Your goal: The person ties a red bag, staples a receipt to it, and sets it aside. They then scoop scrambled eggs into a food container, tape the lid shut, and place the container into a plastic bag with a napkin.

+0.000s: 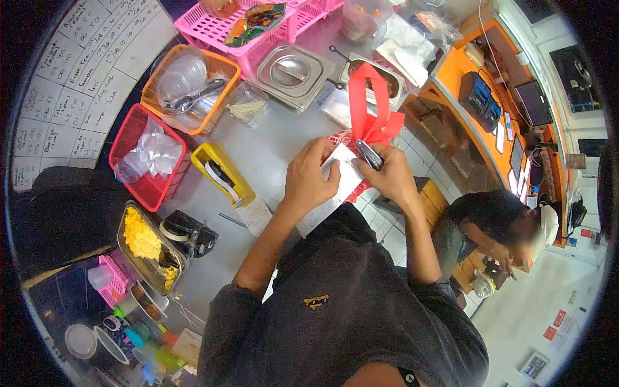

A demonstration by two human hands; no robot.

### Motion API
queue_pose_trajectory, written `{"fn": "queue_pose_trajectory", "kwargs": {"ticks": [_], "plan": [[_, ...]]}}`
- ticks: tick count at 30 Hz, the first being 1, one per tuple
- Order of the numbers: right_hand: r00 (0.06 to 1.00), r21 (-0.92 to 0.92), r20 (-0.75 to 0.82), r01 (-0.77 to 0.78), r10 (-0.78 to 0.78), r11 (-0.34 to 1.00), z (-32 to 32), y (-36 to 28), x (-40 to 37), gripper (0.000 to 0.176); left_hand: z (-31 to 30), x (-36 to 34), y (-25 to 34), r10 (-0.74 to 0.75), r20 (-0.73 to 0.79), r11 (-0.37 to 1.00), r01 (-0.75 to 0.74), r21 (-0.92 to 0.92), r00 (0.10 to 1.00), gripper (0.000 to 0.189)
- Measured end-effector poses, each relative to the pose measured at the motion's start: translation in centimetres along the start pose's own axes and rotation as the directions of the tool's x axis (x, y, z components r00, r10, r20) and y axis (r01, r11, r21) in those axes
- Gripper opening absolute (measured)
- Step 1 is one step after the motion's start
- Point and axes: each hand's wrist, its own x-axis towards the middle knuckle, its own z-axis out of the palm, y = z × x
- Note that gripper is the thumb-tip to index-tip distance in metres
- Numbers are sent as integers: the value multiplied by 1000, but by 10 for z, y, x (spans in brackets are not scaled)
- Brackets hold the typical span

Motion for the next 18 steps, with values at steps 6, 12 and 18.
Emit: {"fn": "queue_pose_trajectory", "kwargs": {"ticks": [6, 12, 18], "plan": [[998, -25, -61, 19, -20, 1000, 3, -12, -7, 24, -10, 22, 0, 417, 22, 907, -417, 62, 909, 33], [995, -24, -85, 42, -44, 999, 1, -14, -10, 22, -12, 43, -18, 479, 216, 878, -467, -109, 851, 36], [997, -77, -72, 11, -17, 997, 2, -19, -11, 22, -21, 56, -14, 390, 400, 921, -352, -168, 829, 35]]}}
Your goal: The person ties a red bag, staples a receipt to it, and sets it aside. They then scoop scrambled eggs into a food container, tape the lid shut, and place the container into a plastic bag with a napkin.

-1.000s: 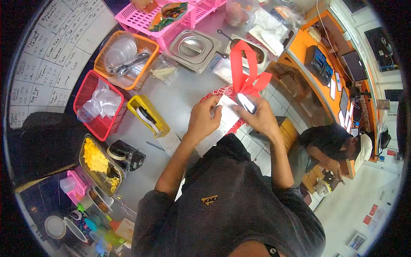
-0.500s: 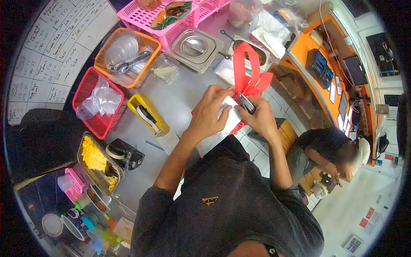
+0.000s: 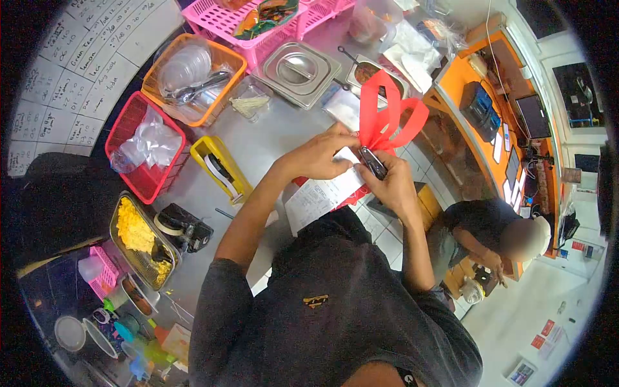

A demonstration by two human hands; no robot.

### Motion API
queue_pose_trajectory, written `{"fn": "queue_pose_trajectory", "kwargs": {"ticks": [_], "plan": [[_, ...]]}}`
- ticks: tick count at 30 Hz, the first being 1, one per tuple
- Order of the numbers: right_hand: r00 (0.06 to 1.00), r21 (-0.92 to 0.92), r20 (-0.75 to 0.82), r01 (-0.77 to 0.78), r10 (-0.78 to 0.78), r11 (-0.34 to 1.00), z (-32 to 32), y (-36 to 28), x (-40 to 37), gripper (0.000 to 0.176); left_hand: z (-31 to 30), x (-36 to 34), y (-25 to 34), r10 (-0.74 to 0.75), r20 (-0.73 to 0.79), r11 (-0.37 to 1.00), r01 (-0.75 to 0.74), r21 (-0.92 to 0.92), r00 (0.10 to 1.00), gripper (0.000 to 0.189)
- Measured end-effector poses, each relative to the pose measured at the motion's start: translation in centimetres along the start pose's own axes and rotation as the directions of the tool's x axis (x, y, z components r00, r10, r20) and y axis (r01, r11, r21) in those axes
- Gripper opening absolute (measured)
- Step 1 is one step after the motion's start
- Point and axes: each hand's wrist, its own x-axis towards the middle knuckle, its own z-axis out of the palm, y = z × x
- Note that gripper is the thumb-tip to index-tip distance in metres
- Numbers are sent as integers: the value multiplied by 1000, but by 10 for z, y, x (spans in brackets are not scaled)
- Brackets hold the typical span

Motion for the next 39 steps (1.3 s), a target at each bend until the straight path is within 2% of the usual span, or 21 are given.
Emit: {"fn": "queue_pose_trajectory", "kwargs": {"ticks": [2, 9, 11, 12, 13, 14, 16, 17, 18, 20, 21, 23, 26, 28, 30, 33, 35, 39], "plan": [[1000, -27, 1, -16, 16, 1000, 0, -2, 0, 22, -6, 5, 0, -44, 113, 997, 37, 64, 993, 34], [999, -89, -53, 7, -12, 996, 1, 5, -2, 25, -2, 13, -3, 6, 98, 1000, -6, -5, 995, 24], [996, -94, -78, 41, -48, 995, 3, 10, -4, 25, -1, 11, 2, -58, 72, 998, 61, -36, 996, 17], [994, 201, -97, -34, 55, 979, 4, 14, -7, 26, -1, 10, 6, -61, 65, 997, 63, -40, 996, 17], [983, 478, -85, -102, 161, 872, 4, 17, -9, 26, -1, 9, 11, -93, 51, 995, 94, -28, 994, 15], [984, 474, -80, -104, 161, 874, -1, 17, -10, 26, 0, 7, 13, -125, 38, 992, 125, -15, 991, 13], [983, 810, 91, -166, 159, 562, -12, 13, -13, 26, 2, 5, 11, -106, 13, 994, 106, -15, 994, 13], [983, 845, 140, -183, 122, 502, -14, 12, -14, 28, 4, 6, 8, -83, -9, 996, 83, -11, 996, 13], [983, 844, 134, -179, 126, 506, -13, 9, -15, 28, 8, 6, 3, -76, -6, 997, 76, -14, 997, 13], [979, 884, 127, -184, 158, 430, -10, 5, -17, 28, 16, 5, -8, 74, -131, 997, -77, -18, 989, 12], [985, 875, 118, -164, 128, 455, -9, 10, -17, 26, 13, 5, -3, 77, -131, 997, -80, -20, 988, 12], [987, 872, 75, -136, 145, 469, -5, 15, -17, 24, 6, 4, 8, -95, 5, 993, 96, -76, 995, 13], [983, 860, -23, -74, 183, 505, 6, 24, -18, 24, 3, 3, 17, -126, 9, 991, 126, -41, 992, 12], [976, 847, -81, -40, 204, 530, 11, 22, -18, 26, 5, 2, 16, -115, -5, 992, 114, -46, 993, 12], [960, 742, -231, 70, 157, 666, 16, 14, -18, 27, 5, 2, 16, -104, -22, 993, 103, -50, 994, 12], [962, 707, -247, 98, 116, 700, 21, 31, -19, 29, 7, 0, 14, -134, -21, 990, 133, -40, 991, 12], [964, 680, -250, 110, 88, 725, 19, 37, -20, 29, 13, -2, 8, 38, -149, 998, -46, -50, 988, 12], [971, 699, -229, 113, 71, 706, 16, 35, -19, 31, 12, -3, 5, -9, -111, 999, 3, -53, 994, 12]]}}
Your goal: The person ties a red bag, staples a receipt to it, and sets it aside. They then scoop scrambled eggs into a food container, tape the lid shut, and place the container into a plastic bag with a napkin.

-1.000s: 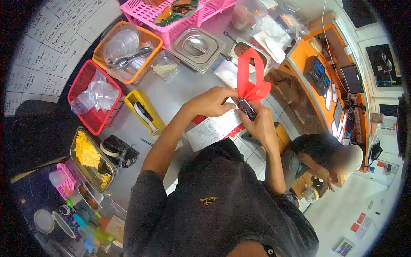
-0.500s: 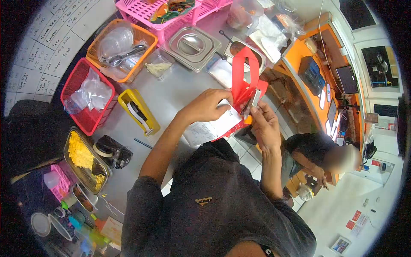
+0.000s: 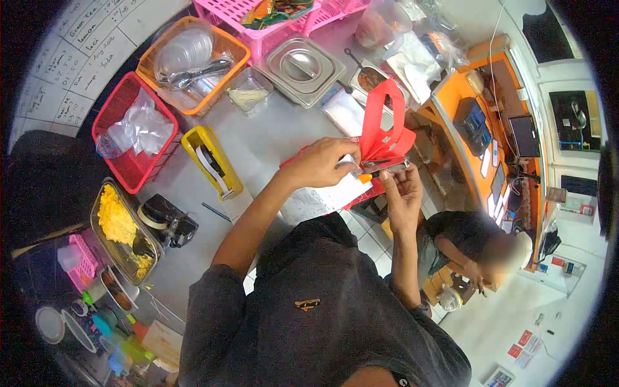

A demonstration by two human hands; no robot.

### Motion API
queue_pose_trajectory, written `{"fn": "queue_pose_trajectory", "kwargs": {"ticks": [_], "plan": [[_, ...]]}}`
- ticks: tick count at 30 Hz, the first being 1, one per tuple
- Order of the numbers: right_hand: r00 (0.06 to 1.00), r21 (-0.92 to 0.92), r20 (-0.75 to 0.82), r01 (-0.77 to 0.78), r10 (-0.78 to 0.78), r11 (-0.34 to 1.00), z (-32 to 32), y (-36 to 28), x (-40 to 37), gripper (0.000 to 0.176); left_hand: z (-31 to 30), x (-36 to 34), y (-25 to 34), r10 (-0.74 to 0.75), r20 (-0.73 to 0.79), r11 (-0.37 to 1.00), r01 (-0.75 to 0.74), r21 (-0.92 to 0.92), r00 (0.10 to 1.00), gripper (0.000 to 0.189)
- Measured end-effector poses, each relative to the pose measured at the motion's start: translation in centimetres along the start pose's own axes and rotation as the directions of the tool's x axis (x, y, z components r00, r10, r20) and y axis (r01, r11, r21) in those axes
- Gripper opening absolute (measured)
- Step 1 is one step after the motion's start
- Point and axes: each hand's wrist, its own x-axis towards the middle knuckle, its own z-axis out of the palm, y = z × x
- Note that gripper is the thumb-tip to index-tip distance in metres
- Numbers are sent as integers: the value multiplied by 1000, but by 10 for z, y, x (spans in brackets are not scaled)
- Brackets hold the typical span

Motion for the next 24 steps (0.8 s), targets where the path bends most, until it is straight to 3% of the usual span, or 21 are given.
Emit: {"fn": "queue_pose_trajectory", "kwargs": {"ticks": [4, 20, 24], "plan": [[997, -2, 73, 17, -17, 1000, -2, -3, 2, 30, 5, -2, -7, -8, -11, 1000, 8, 30, 1000, 11], [993, -6, 102, -55, 55, 998, -13, -4, 4, 30, 9, -7, 1, -19, -113, 1000, 21, 18, 993, 10], [985, -77, 144, -81, 92, 994, -15, -12, 7, 32, 9, -7, 2, -27, -103, 998, 32, 54, 994, 11]]}}
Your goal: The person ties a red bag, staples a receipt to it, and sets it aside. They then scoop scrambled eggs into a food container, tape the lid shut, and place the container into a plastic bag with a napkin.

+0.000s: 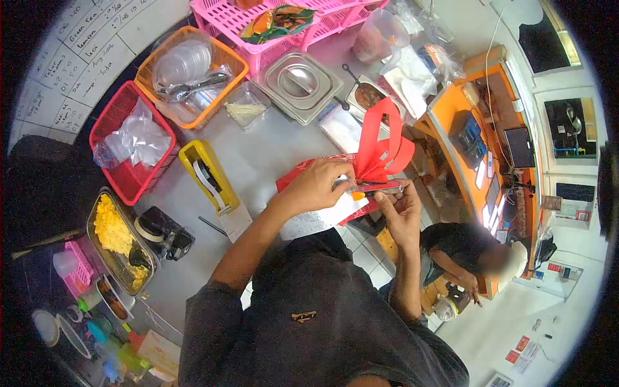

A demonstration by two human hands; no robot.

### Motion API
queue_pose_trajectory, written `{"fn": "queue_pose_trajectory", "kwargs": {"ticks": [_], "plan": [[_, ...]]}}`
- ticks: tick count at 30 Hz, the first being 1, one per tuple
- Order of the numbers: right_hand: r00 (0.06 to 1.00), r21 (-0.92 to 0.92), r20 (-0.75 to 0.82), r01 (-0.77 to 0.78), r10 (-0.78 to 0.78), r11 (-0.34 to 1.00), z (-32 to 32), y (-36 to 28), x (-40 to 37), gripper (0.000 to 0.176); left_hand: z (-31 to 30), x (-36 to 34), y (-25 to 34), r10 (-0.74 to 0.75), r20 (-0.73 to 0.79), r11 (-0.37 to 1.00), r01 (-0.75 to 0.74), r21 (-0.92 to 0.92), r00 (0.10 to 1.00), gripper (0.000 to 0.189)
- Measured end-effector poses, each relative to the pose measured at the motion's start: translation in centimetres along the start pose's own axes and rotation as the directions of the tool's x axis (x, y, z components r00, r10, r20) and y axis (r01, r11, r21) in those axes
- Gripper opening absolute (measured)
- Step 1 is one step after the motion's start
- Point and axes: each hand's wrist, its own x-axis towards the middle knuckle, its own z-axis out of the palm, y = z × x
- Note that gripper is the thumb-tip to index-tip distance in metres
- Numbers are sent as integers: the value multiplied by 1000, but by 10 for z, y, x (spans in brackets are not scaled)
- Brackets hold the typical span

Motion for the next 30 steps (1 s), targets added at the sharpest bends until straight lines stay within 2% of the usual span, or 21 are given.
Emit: {"fn": "queue_pose_trajectory", "kwargs": {"ticks": [6, 11, 13, 16, 20, 22, 25, 30], "plan": [[997, -80, 72, -9, 15, 997, -5, -9, 8, 30, 3, -2, 1, -26, 0, 999, 26, 35, 1000, 9], [993, -139, 115, -11, 27, 990, -7, -23, 12, 27, 5, -3, 3, -16, -76, 1000, 17, 20, 997, 9], [986, -158, 163, 47, -20, 986, -6, -27, 13, 26, 8, -4, 1, -13, -85, 1000, 14, 16, 996, 8], [982, -215, 182, 87, -48, 973, -10, -19, 16, 26, 8, -4, 1, -23, -88, 1000, 23, 5, 996, 8], [987, -202, 148, 92, -62, 975, -5, -26, 18, 26, 5, -4, 6, -70, -65, 997, 69, -19, 995, 7], [984, -309, 176, 77, -22, 948, -5, -33, 20, 25, 5, -4, 6, -65, -71, 998, 63, -29, 995, 7], [981, -365, 189, 108, -39, 925, -2, -35, 24, 25, 6, -4, 4, -45, -77, 998, 42, -36, 996, 8], [985, -268, 168, 74, -29, 960, 0, -28, 23, 26, 4, -3, 2, -25, -63, 1000, 24, -10, 998, 9]]}}
